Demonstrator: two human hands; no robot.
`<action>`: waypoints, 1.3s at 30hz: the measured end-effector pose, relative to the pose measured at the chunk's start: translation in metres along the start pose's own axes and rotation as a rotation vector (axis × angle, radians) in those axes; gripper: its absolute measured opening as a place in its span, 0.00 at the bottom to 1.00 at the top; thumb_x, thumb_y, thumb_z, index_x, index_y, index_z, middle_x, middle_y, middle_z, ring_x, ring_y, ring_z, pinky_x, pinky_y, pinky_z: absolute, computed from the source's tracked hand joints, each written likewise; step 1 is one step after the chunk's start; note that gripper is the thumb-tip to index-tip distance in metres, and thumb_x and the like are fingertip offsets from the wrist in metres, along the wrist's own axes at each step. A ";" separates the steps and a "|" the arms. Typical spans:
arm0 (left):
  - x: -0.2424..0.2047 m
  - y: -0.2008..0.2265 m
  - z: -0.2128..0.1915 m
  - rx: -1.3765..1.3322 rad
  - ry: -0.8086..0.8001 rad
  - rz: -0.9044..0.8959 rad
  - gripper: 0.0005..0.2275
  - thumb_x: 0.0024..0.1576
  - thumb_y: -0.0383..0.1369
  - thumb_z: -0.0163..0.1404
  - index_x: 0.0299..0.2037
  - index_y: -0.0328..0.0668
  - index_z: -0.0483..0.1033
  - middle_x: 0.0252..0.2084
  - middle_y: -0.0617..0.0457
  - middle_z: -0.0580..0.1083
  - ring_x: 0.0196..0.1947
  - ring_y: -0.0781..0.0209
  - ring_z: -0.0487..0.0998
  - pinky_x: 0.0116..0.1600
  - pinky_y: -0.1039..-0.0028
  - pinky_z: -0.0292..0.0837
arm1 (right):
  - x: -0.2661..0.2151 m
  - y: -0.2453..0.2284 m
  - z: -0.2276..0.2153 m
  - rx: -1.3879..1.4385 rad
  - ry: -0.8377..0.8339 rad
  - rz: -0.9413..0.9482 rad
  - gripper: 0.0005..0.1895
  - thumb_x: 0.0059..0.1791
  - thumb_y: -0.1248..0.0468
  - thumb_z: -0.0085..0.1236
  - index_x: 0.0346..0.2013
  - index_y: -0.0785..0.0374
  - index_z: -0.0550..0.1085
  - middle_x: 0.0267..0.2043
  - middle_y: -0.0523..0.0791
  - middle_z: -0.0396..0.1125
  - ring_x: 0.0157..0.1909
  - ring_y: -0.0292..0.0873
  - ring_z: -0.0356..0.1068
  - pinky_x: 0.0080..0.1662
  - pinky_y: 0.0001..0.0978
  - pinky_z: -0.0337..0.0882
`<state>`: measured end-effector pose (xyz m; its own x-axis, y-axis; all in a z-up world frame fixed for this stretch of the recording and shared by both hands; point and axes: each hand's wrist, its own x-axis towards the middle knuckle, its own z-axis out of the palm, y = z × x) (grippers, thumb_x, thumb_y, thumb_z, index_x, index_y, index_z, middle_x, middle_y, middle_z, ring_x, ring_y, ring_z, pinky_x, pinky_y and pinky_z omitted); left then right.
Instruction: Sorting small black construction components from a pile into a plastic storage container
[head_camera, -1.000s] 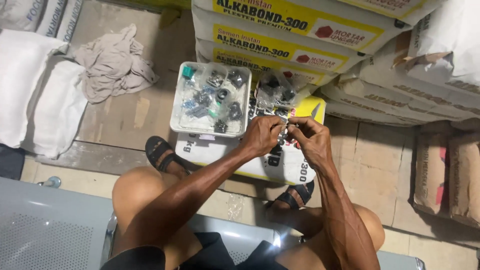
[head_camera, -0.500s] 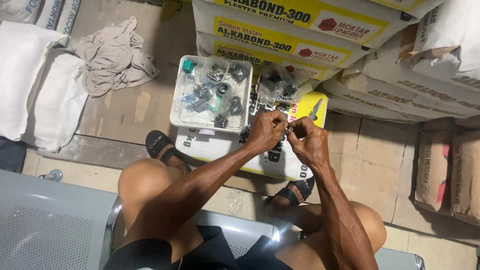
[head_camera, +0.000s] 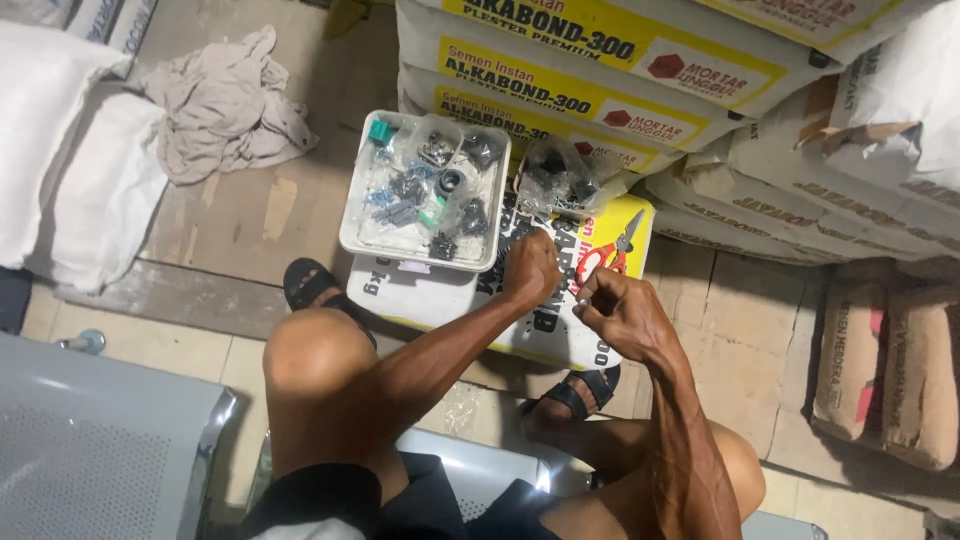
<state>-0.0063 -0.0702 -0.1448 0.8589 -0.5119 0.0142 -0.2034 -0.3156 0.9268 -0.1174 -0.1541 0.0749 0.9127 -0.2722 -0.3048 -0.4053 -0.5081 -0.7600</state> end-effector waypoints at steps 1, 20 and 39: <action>-0.005 0.003 0.002 0.000 0.003 -0.013 0.06 0.54 0.23 0.44 0.25 0.34 0.71 0.21 0.35 0.73 0.24 0.37 0.77 0.29 0.57 0.71 | -0.001 0.004 0.001 0.000 -0.012 0.004 0.06 0.39 0.70 0.64 0.30 0.61 0.78 0.16 0.48 0.67 0.22 0.43 0.66 0.29 0.37 0.68; -0.086 -0.006 -0.020 0.451 -0.648 -0.122 0.10 0.51 0.34 0.56 0.30 0.32 0.83 0.29 0.35 0.80 0.35 0.37 0.84 0.38 0.52 0.82 | 0.101 0.118 0.126 -0.244 0.243 -0.211 0.05 0.44 0.65 0.65 0.34 0.54 0.78 0.31 0.49 0.72 0.39 0.58 0.75 0.45 0.48 0.74; -0.071 0.078 -0.104 0.499 -0.785 -0.170 0.12 0.56 0.32 0.54 0.38 0.25 0.82 0.36 0.31 0.81 0.41 0.36 0.84 0.45 0.52 0.83 | 0.182 0.163 0.135 -0.437 0.501 0.042 0.03 0.47 0.65 0.60 0.33 0.61 0.78 0.34 0.55 0.68 0.43 0.63 0.73 0.48 0.56 0.76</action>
<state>-0.0344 0.0249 -0.0340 0.3705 -0.7618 -0.5315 -0.4378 -0.6479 0.6234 -0.0108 -0.1762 -0.1821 0.8038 -0.5925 0.0542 -0.5204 -0.7443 -0.4185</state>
